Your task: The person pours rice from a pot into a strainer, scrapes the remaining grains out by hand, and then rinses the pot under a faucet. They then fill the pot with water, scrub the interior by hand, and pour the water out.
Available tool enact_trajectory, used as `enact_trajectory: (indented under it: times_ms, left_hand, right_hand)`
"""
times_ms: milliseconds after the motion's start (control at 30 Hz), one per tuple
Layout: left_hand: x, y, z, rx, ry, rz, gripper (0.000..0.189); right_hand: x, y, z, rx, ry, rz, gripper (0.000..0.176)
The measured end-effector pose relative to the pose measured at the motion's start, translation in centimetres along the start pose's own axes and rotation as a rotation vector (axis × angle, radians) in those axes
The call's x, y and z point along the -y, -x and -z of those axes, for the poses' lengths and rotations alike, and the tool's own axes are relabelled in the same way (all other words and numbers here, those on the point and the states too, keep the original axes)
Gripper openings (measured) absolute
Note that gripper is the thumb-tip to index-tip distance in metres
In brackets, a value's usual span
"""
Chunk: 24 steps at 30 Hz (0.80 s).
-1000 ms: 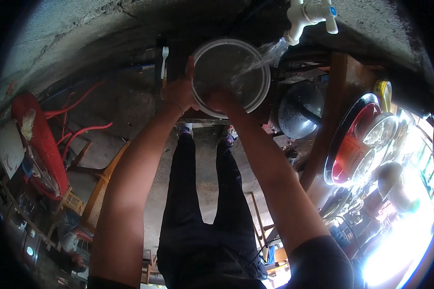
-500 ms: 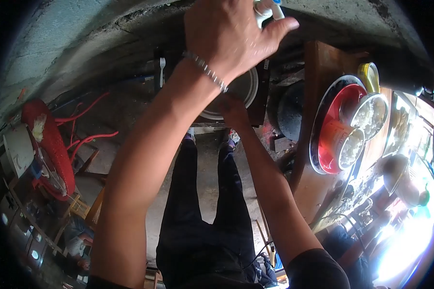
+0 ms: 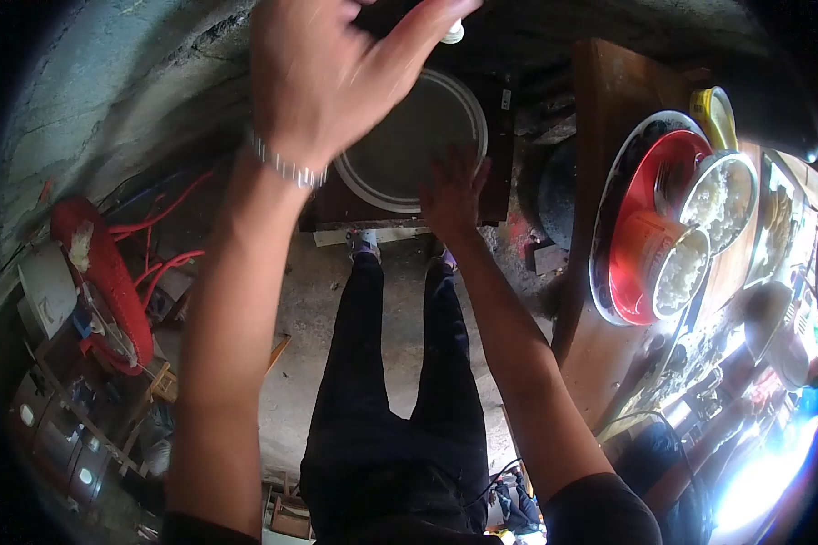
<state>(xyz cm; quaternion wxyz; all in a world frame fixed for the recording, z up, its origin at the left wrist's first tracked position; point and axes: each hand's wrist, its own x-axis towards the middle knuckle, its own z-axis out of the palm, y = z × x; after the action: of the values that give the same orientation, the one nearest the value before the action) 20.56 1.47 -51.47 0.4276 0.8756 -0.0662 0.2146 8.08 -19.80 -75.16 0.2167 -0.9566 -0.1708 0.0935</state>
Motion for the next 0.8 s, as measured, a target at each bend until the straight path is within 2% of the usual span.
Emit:
enact_trajectory:
  times_ms: [33,100,167,233,300,400,500,667,800]
  left_hand:
    - [1.2,2.2,-0.4,-0.072,-0.103,-0.028,0.031]
    - [1.3,7.5,-1.7,-0.057,0.003,0.214,0.028]
    - [4.3,14.8,-5.4,0.114,-0.009,0.404,0.026]
    - [7.6,21.2,-9.1,0.399,-0.286,0.306,0.026]
    - [10.0,24.0,-12.0,0.705,-0.348,0.414,0.031]
    - [13.6,22.4,-16.2,1.382,-0.4,0.818,0.046]
    - [16.3,25.9,-20.5,1.124,-0.68,0.311,0.072]
    - [16.4,21.7,-22.6,1.272,-0.658,0.157,0.076]
    - [19.0,21.5,-23.0,1.149,-0.625,0.189,0.074]
  right_hand:
    - [-0.2,-0.2,0.2,-0.01,0.052,-0.03,0.051]
    - [-1.0,-0.1,-0.4,0.082,0.106,-0.008,0.056]
    - [-1.3,-0.3,-0.7,0.148,0.142,0.0,0.058]
    - [-1.1,-0.4,-0.6,0.196,0.153,-0.004,0.057]
    - [-1.1,-0.5,-0.6,0.198,0.16,0.002,0.057]
    - [-0.9,-0.4,-0.6,0.223,0.181,-0.024,0.058]
    - [-0.4,-0.6,0.1,0.245,0.148,-0.051,0.061]
    - [-0.6,-0.6,-0.8,0.186,0.14,-0.05,0.069]
    - [-0.6,-0.8,-1.1,0.179,0.167,-0.05,0.076]
